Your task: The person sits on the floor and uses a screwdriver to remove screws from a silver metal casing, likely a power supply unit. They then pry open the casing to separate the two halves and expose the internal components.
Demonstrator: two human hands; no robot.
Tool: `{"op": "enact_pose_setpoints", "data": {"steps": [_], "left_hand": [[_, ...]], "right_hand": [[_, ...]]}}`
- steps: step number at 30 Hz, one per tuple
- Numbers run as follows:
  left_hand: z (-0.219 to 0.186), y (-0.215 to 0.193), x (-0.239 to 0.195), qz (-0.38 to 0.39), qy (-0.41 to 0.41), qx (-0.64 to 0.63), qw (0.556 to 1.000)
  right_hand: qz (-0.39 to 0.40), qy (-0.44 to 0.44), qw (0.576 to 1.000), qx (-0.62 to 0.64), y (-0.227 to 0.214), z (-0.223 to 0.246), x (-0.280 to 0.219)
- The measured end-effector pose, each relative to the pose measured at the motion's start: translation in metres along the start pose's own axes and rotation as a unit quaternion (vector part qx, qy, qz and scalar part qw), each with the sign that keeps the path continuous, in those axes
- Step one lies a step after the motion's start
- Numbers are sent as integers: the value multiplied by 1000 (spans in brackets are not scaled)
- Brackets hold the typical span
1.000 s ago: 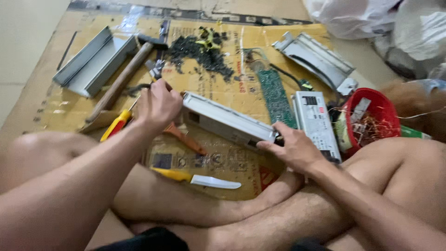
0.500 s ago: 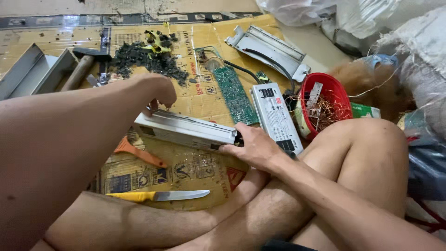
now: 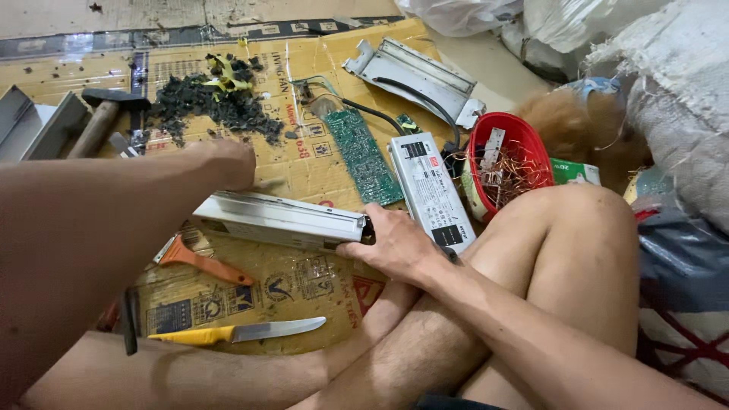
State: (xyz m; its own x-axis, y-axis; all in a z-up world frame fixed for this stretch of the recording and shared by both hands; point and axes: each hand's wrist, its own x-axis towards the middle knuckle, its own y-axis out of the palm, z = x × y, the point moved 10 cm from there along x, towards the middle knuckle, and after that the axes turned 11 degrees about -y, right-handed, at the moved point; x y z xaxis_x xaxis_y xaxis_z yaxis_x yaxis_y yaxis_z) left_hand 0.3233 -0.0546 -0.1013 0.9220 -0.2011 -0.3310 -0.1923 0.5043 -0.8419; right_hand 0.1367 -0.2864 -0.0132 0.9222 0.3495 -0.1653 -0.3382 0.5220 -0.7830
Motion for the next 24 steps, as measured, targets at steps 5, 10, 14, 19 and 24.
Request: {"op": "enact_pose_setpoints", "data": {"steps": [5,10,14,19,24], "left_hand": [[13,-75,-53,-138,-37,-171,975],[0,-123,-105,-416,71,-417,805],[-40,-120,-197,-78,-148,-543,823],[-71,-116,-257,-49,-118,-560,818],[-91,-111,-250,31,-110,-468,876]], "right_hand": [[15,-26,999,-16,5,3,1],[48,9,999,12,8,3,3],[28,70,997,-9,1,9,-1],[8,94,995,-5,-6,6,-6],[17,73,997,0,5,1,-3]]}}
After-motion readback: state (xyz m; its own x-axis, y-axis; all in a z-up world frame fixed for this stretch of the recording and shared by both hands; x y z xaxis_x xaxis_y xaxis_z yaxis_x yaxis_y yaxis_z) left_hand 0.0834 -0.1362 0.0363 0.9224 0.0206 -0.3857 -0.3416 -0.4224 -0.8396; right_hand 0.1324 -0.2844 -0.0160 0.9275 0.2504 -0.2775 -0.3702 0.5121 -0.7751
